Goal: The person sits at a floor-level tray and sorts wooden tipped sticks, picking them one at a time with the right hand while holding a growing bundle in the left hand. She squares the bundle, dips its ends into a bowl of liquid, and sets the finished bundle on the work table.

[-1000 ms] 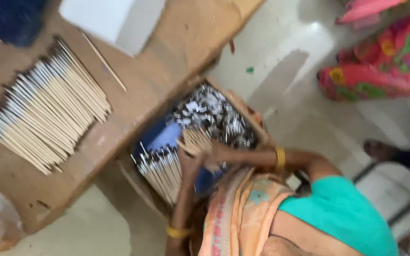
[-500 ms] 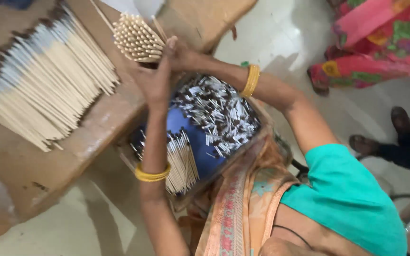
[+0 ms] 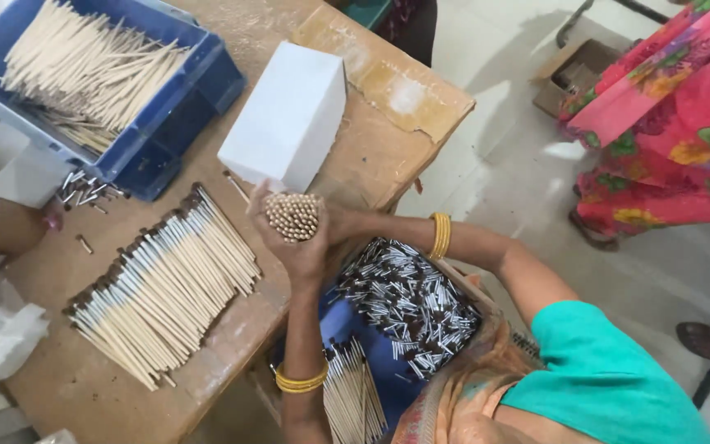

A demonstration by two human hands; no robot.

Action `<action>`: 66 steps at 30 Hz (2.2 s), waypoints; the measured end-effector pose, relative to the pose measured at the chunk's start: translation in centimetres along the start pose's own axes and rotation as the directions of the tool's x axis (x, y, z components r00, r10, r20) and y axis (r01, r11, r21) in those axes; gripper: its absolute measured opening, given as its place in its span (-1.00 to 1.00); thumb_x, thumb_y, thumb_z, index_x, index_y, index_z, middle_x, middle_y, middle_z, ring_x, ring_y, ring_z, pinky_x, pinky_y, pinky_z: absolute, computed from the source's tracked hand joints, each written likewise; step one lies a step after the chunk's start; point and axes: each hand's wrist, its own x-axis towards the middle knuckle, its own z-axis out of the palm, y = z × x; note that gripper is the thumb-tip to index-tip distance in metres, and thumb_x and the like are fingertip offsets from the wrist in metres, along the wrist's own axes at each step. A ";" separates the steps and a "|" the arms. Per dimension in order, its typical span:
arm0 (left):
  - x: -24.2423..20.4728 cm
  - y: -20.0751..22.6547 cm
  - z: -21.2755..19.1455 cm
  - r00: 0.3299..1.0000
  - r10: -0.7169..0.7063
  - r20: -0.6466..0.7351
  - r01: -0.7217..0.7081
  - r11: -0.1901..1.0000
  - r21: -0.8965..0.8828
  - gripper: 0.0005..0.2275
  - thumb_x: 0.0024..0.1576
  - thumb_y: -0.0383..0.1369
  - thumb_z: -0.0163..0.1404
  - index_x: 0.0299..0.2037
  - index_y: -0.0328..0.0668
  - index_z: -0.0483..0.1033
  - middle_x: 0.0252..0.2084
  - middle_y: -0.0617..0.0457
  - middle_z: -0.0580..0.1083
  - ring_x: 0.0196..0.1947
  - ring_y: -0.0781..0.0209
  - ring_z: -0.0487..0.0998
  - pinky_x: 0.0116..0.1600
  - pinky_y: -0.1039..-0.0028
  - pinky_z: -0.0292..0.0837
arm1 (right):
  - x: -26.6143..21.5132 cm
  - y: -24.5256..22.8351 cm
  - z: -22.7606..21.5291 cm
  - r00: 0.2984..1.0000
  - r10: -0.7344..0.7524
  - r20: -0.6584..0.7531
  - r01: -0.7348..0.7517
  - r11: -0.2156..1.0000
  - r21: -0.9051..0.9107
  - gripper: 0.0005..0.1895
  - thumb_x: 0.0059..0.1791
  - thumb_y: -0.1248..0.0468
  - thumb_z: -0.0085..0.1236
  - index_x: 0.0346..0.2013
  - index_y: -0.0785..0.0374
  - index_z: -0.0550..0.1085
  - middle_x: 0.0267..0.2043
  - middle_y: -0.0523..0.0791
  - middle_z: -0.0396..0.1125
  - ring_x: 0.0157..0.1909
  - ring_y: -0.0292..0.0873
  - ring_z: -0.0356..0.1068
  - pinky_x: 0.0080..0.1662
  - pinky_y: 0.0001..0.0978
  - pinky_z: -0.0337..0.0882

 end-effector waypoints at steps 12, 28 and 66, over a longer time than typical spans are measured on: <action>1.2 -0.3 -1.6 0.989 -0.142 -0.042 0.127 0.960 -0.248 -0.24 -0.01 -0.45 0.33 0.39 -0.32 0.14 0.25 -0.16 0.34 0.11 0.11 0.51 0.23 0.32 0.57 | -0.3 -1.4 -0.2 0.987 -0.090 -0.131 0.046 0.951 -0.307 -0.34 -0.07 0.25 0.27 0.28 0.29 0.26 0.26 0.04 0.33 0.27 0.01 0.39 0.28 -0.15 0.47; -0.2 -1.7 -2.7 0.978 -0.097 0.182 0.140 0.961 -0.240 -0.10 -0.09 -0.38 0.39 0.46 -0.25 0.09 0.03 -0.10 0.51 0.04 0.12 0.61 0.18 0.33 0.61 | 0.9 6.8 -2.0 0.960 0.095 0.263 -0.069 0.992 -0.103 -0.41 0.05 0.16 0.14 0.31 0.33 0.26 0.34 0.00 0.26 0.32 -0.09 0.31 0.38 -0.24 0.35; 0.1 -2.6 -6.0 0.901 -0.374 0.220 -0.179 0.140 0.974 -0.58 -0.02 -0.43 0.08 0.09 -0.37 0.47 0.15 -0.19 0.46 0.26 -0.13 0.37 0.39 -0.26 -0.12 | -3.5 -6.9 -5.4 0.801 -0.350 -0.485 0.166 0.909 -0.382 -0.76 0.07 0.23 0.31 -0.30 0.23 0.40 -0.38 -0.16 0.33 -0.38 -0.36 0.39 -0.39 -0.54 0.44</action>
